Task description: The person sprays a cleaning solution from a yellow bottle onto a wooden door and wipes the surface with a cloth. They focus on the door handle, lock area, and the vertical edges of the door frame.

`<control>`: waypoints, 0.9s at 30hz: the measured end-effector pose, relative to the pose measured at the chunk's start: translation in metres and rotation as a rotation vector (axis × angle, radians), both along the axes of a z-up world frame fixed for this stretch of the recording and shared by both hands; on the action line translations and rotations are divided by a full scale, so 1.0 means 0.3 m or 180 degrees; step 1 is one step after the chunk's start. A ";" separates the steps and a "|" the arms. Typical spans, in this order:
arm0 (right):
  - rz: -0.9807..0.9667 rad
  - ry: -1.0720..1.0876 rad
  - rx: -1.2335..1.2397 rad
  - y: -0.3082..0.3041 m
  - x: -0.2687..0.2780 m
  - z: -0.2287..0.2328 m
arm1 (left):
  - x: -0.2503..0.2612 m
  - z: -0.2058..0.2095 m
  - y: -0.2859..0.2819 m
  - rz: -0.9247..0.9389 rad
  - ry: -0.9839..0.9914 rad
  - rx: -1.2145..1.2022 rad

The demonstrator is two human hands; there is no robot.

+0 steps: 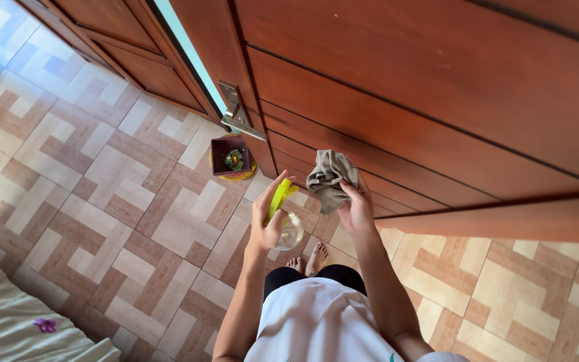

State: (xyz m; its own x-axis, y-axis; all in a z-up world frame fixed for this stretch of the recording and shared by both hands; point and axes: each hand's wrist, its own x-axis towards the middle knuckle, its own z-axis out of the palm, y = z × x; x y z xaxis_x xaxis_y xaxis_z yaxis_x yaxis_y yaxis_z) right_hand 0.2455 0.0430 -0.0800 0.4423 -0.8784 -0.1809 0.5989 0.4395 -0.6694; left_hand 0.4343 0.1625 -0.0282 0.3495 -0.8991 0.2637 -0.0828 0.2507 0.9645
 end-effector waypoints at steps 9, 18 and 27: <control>0.0480 0.0475 -0.0205 -0.082 0.066 0.066 | -0.016 -0.049 -0.049 0.0544 0.0273 0.0561; 0.0590 0.0965 -0.0701 -0.154 0.126 -0.068 | 0.028 -0.153 -0.095 0.0960 -0.0120 0.0281; -0.0526 0.2507 -0.3133 -0.118 0.214 -0.068 | 0.123 -0.307 -0.206 0.0570 -0.0590 0.0815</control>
State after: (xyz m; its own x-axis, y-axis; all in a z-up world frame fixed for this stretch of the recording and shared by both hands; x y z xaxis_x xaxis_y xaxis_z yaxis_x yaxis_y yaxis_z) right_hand 0.3098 0.0077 -0.1003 0.3855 -0.8248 0.4137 -0.1080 -0.4856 -0.8675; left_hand 0.4711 0.1007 -0.1202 0.4749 -0.8729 0.1115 -0.2828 -0.0315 0.9587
